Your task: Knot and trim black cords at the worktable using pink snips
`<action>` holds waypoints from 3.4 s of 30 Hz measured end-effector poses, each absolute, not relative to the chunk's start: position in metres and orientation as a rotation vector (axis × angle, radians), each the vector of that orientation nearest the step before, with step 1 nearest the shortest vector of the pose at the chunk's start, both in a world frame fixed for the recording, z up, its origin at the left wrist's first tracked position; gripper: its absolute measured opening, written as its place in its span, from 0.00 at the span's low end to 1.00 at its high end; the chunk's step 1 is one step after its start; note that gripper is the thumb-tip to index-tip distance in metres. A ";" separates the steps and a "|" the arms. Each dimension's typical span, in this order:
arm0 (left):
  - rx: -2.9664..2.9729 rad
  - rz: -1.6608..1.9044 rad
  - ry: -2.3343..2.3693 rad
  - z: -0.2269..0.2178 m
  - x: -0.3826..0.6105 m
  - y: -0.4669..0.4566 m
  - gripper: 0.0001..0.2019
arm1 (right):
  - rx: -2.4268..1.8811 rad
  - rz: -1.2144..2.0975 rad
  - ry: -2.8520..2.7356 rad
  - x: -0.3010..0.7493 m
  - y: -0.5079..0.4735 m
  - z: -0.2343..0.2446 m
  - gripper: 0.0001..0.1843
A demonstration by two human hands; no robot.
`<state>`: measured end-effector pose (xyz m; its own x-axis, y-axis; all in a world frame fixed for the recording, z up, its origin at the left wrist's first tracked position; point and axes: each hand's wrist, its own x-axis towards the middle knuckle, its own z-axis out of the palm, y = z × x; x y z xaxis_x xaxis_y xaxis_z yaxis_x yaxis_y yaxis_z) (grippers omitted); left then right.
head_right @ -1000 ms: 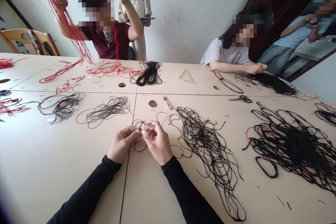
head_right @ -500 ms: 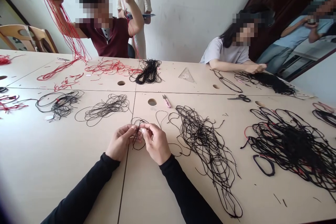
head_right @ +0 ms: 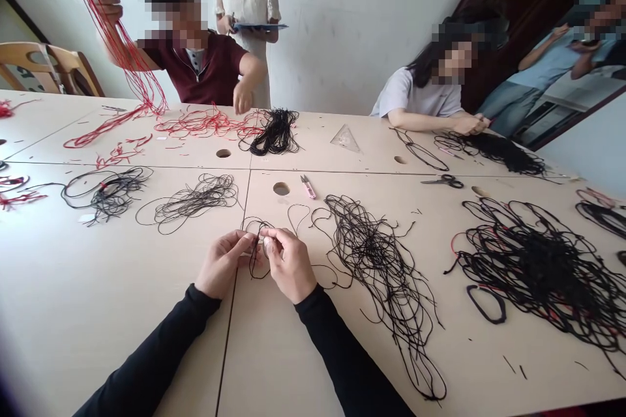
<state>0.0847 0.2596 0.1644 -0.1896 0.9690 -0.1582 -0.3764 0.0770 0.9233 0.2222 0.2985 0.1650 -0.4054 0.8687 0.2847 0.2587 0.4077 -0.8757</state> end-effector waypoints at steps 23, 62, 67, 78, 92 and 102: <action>0.786 1.271 1.079 0.165 0.078 0.260 0.15 | -1.007 1.284 -1.661 0.223 0.299 0.169 0.12; 0.923 1.238 1.085 0.168 0.079 0.258 0.15 | -0.993 1.355 -1.606 0.225 0.300 0.170 0.18; 0.901 1.244 1.075 0.168 0.079 0.259 0.16 | -0.952 1.411 -1.607 0.225 0.300 0.170 0.15; 0.867 1.265 1.056 0.167 0.079 0.259 0.15 | -0.923 1.382 -1.695 0.225 0.299 0.169 0.16; 0.954 1.265 1.079 0.165 0.082 0.258 0.16 | -0.933 1.327 -1.649 0.221 0.296 0.171 0.15; 0.723 1.378 1.102 0.164 0.082 0.260 0.17 | -0.936 1.347 -1.799 0.223 0.299 0.166 0.17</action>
<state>0.0815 0.2596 0.1638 -0.1385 0.9736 -0.1817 -0.3910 0.1148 0.9132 0.2230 0.2991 0.1660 -0.5003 0.8594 0.1056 0.1408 0.2011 -0.9694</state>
